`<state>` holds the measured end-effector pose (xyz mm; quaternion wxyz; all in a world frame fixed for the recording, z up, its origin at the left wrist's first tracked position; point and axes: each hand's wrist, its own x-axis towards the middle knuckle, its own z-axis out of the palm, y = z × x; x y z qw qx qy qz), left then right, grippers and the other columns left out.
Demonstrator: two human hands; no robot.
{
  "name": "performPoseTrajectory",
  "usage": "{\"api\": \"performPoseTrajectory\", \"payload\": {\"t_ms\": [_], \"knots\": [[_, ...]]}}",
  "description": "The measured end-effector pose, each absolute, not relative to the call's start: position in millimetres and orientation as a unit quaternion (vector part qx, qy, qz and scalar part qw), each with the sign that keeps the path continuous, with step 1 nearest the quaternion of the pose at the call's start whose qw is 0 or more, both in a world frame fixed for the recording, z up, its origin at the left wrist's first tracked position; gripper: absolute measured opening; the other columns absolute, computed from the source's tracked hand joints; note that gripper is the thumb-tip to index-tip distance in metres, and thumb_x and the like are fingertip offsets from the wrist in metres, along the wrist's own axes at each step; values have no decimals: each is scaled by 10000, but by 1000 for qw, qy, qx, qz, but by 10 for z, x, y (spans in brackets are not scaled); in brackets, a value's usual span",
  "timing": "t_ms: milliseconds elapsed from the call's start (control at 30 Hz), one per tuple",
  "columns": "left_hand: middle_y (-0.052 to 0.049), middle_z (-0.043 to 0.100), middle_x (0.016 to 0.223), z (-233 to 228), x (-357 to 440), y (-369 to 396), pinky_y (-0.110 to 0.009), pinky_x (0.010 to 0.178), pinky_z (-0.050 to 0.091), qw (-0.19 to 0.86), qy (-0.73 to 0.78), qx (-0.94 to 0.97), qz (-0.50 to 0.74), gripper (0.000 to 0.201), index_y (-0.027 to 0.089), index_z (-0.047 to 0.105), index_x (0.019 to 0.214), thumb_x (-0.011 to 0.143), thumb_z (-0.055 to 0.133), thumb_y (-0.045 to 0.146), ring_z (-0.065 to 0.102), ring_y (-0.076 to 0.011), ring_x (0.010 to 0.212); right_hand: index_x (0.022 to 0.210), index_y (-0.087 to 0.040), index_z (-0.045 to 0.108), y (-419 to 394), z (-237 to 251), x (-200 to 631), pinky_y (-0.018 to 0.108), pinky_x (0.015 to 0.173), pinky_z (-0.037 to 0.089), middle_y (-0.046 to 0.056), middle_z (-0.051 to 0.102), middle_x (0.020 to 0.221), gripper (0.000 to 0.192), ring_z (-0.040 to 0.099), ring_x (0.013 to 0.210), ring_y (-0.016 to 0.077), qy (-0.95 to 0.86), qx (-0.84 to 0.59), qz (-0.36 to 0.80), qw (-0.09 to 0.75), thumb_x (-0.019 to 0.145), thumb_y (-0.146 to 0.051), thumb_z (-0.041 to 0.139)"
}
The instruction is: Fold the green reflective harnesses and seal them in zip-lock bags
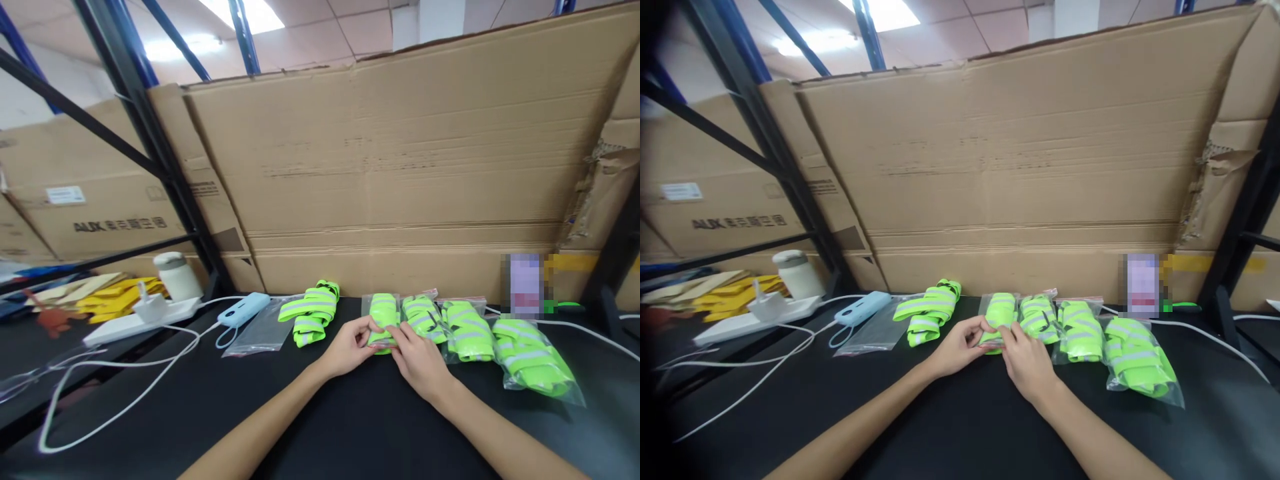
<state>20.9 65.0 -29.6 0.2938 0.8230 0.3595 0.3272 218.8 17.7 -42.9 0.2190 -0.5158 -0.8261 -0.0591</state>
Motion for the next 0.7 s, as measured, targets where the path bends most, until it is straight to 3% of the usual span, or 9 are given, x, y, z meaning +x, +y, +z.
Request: {"api": "performPoseTrajectory", "payload": {"t_ms": [67,133,300,400,467,567,700], "knots": [[119,304,545,-309,216,668,-204,540,247,248,360,840,322,117,173,582,913,813,632,204,302,-89,496,1367,-193,563,190,-424,2190,301,635,562,134,654,1222,402,737,804,237,-819,-528,-49,219,967,-182,525],[114,324,539,-325,229,677,-206,558,264,212,358,852,318,169,173,593,932,773,595,119,340,-93,497,1387,-161,558,196,-418,2184,325,640,559,153,647,1229,425,735,818,261,-808,-544,-38,223,968,-225,522],[102,317,573,-376,241,701,-209,595,304,204,345,856,325,236,174,585,961,755,548,65,384,-104,533,1372,-141,588,167,-397,2167,331,674,530,157,654,1177,448,719,873,279,-775,-583,2,246,957,-295,519],[100,330,586,-394,222,715,-210,597,315,207,337,855,335,194,178,580,984,804,559,108,395,-105,541,1375,-184,594,158,-372,2178,297,677,495,118,690,1082,452,709,844,246,-757,-599,26,261,943,-307,546],[109,339,575,-392,213,722,-209,589,322,219,334,852,340,139,183,570,981,849,608,204,391,-101,528,1399,-191,570,181,-358,2190,268,653,466,63,721,906,493,699,771,217,-747,-606,51,267,920,-303,591],[122,367,557,-373,218,727,-208,583,333,253,332,846,333,261,193,541,932,819,717,349,388,-94,517,1329,-170,622,241,-352,2202,241,592,406,-6,683,663,441,672,660,190,-730,-623,82,269,899,-264,622],[123,380,561,-358,238,704,-208,581,332,254,327,848,330,263,202,523,911,807,725,335,383,-91,519,1125,-177,712,274,-369,2206,238,564,345,-4,677,657,255,648,647,179,-716,-633,91,279,895,-209,605]]}}
